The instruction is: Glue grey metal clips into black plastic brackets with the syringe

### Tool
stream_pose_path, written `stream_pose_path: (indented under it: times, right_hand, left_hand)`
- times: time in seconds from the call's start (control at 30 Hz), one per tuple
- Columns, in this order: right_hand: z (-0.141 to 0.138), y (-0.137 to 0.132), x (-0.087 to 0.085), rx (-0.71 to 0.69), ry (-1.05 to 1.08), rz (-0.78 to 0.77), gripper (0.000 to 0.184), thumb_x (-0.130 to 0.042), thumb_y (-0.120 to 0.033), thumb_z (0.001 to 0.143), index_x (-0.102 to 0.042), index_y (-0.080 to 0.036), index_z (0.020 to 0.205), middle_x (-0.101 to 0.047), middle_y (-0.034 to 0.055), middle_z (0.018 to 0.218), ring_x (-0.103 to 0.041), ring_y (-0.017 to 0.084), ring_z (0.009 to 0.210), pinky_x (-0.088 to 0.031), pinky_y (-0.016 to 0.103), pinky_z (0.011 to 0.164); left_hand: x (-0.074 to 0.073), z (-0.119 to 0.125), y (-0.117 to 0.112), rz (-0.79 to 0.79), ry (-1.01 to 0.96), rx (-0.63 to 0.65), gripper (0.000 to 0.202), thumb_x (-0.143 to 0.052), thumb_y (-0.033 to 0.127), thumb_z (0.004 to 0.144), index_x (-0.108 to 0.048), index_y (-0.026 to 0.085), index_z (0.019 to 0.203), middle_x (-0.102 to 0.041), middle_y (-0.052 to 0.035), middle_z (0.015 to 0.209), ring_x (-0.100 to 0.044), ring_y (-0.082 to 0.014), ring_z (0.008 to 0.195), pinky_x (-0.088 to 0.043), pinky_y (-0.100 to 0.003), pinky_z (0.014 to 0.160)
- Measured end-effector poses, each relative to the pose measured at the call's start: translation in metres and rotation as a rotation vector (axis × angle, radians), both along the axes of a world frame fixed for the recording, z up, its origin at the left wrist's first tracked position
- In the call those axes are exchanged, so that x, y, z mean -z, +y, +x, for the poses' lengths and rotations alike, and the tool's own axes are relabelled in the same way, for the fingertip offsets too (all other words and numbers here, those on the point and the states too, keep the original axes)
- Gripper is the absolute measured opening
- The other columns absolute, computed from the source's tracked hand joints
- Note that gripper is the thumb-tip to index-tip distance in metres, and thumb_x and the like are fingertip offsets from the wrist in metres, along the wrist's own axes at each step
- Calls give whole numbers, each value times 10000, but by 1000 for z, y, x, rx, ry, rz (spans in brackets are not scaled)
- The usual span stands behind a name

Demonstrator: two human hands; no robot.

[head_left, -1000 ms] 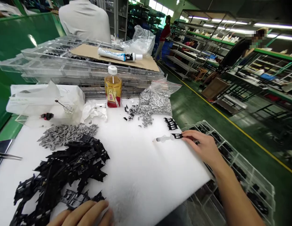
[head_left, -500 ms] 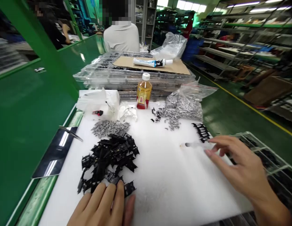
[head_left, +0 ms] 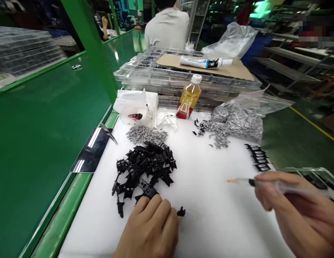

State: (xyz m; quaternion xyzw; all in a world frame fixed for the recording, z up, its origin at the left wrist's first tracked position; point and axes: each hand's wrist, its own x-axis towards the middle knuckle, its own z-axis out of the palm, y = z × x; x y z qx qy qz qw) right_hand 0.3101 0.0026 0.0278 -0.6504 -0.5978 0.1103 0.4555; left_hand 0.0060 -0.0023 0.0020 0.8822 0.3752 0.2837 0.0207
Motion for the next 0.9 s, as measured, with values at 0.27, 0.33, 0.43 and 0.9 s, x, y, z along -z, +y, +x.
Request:
stream_pose_path:
  times: [0.27, 0.33, 0.43, 0.9]
  right_hand:
    - [-7, -22, 12, -199, -4, -248, 168, -668, -417, 991, -743, -293, 1074, -769, 15, 850, -752, 188, 700, -571, 215, 528]
    - [-8, -25, 10, -114, 56, -114, 150, -662, -402, 990, -738, -295, 1064, -764, 10, 865, -699, 158, 625, -568, 221, 536]
    - [-13, -25, 7, -213, 1, -209, 122, -668, -376, 991, -745, -294, 1037, -774, 15, 895, -724, 163, 667, -548, 214, 516]
    - [-17, -45, 16, -205, -7, -290, 104, -689, -351, 978, -764, -294, 1024, -797, 17, 932, -745, 172, 712, -557, 223, 538]
  left_hand:
    - [-29, -20, 13, -200, 84, 116, 395, -572, 156, 996, -639, 158, 1385, -702, -62, 1436, -573, -276, 1326, -357, -441, 1038]
    - [-32, -22, 16, -266, 91, 191, 376, -635, 178, 976, -653, 192, 1351, -734, -41, 1374, -607, -257, 1273, -367, -431, 1024]
    - [-23, -20, 16, -235, 34, 198, 267, -622, 126, 1012, -686, 195, 1262, -778, -21, 1183, -651, -220, 1083, -364, -413, 942]
    - [-23, -15, 5, -88, 68, 168, 308, -439, 103, 1094, -709, 154, 1233, -781, -55, 1152, -673, -215, 1071, -396, -398, 911]
